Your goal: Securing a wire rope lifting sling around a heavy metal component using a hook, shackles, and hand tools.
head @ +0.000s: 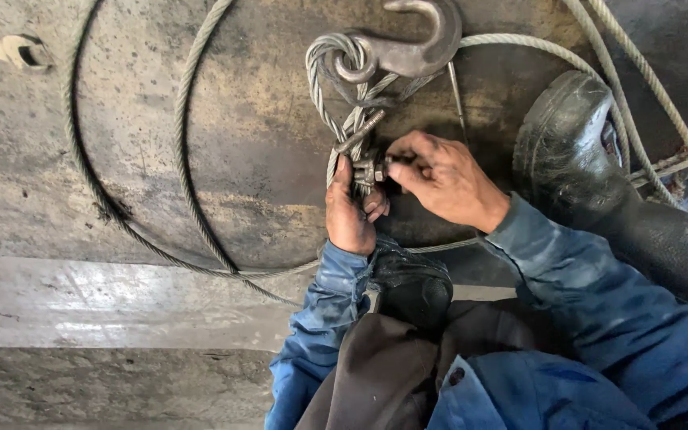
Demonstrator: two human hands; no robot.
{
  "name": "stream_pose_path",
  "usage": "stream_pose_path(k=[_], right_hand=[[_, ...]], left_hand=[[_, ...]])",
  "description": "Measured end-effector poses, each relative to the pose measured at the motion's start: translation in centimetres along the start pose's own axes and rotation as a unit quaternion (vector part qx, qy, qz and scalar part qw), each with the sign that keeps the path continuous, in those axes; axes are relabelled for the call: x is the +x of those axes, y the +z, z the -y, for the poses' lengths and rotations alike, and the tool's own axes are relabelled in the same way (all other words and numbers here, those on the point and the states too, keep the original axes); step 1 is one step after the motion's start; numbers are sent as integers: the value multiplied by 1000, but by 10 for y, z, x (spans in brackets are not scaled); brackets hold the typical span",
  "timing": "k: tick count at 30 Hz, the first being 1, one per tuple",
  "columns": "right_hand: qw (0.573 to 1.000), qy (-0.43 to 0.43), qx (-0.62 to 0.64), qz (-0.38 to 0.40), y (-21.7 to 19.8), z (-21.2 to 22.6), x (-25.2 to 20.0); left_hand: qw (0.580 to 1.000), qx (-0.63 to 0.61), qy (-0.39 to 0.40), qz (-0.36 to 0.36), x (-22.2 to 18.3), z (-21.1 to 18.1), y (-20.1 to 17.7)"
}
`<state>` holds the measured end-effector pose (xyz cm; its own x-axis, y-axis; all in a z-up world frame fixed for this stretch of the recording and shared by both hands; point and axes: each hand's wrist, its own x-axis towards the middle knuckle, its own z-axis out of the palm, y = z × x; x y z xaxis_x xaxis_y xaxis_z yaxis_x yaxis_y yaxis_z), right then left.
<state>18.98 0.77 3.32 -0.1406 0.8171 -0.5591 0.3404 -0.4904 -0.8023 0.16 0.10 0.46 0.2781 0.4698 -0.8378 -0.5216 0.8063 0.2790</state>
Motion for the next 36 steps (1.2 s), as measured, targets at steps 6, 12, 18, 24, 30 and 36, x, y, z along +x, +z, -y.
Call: stream_pose_path(k=[6,12,18,24,30,36], right_hand=[[989,101,100,-32,1,9,0],[987,123,105,-18,0,9,6],[990,137,43,-8,-7,18,7],[982,179,59,3,-3,19,8],[990,134,43,18,-2,9,3],[988,141,37,43,-4,17,7]], left_hand=[[1000,-3,-1,-9,4,-4,8],[1000,-3,-1,3,9,-3,5],[999,10,16,29,8,1,0],[1000,18,15,8,0,-4,11],[999,18,28,14,-2,9,-3],[1000,10,28,0,-5,10,-5]])
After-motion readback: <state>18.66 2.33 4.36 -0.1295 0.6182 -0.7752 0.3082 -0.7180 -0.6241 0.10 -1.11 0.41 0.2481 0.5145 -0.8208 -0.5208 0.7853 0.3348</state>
